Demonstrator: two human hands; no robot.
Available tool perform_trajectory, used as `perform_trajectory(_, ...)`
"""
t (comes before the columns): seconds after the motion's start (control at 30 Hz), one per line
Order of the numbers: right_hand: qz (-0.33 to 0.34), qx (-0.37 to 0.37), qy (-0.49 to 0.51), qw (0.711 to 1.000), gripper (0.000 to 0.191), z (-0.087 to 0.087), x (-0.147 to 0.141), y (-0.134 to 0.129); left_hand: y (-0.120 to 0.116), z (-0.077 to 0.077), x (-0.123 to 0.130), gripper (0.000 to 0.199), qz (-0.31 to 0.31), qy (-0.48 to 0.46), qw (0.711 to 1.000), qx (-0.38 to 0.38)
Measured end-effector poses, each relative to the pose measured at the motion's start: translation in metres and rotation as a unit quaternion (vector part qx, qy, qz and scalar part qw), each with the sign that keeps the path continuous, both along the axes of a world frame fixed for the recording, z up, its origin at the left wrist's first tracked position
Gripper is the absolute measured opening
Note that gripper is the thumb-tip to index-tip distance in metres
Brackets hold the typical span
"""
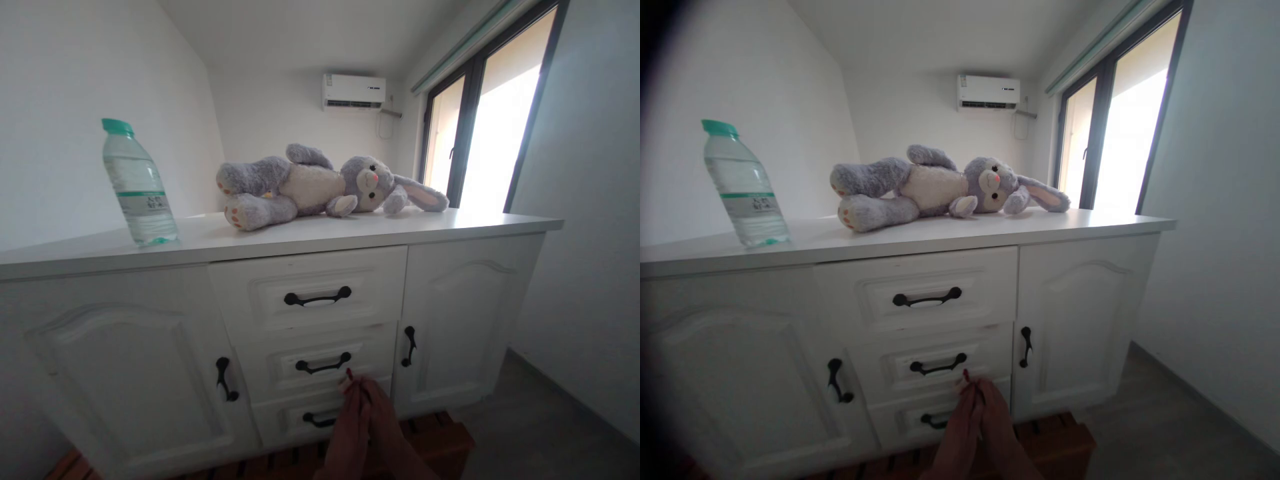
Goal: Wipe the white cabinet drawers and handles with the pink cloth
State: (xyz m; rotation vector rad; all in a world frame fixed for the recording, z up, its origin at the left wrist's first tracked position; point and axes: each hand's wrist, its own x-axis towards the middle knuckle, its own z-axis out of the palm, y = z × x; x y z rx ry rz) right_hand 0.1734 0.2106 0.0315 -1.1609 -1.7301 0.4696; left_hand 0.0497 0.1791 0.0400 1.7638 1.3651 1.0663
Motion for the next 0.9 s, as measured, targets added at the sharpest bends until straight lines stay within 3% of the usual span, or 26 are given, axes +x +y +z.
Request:
perform_trajectory(0.1,0.068,-0.065,0.012,0.996,0.03,0.005,-0.068,0.002,-0.008,-0.015,-0.06,0.063,0.039,0.034,0.998,-0.021)
perform_trajectory(0.23,0.104,-0.031,-0.015,0.994,0.022,0.002,-0.175,0.004,-0.023,-0.032,-0.149,0.061,0.211,0.039,0.977,0.018)
perform_trajectory(0.3,0.108,0.028,-0.005,0.994,0.018,0.013,-0.213,0.002,-0.031,-0.024,-0.181,0.058,0.261,0.04,0.963,0.052)
perform_trajectory(0.4,0.065,0.164,0.0,0.984,0.016,0.059,-0.231,0.0,-0.042,0.013,-0.196,0.053,0.282,0.068,0.947,0.137)
perform_trajectory(0.5,0.008,0.302,-0.062,0.951,0.021,0.112,-0.212,0.001,-0.044,0.05,-0.182,0.062,0.289,0.099,0.922,0.236)
perform_trajectory(0.6,0.023,0.358,-0.16,0.92,0.025,0.137,-0.177,0.006,-0.031,0.06,-0.152,0.061,0.27,0.121,0.924,0.241)
perform_trajectory(0.73,-0.003,0.331,-0.249,0.91,0.025,0.126,-0.112,0.008,-0.008,0.062,-0.091,0.055,0.221,0.179,0.927,0.243)
perform_trajectory(0.83,-0.089,0.298,-0.271,0.911,0.032,0.117,-0.048,0.006,0.005,0.081,-0.029,0.06,0.125,0.241,0.931,0.242)
perform_trajectory(0.9,-0.134,0.271,-0.277,0.912,0.036,0.114,-0.011,0.005,0.01,0.095,0.009,0.064,0.058,0.289,0.915,0.275)
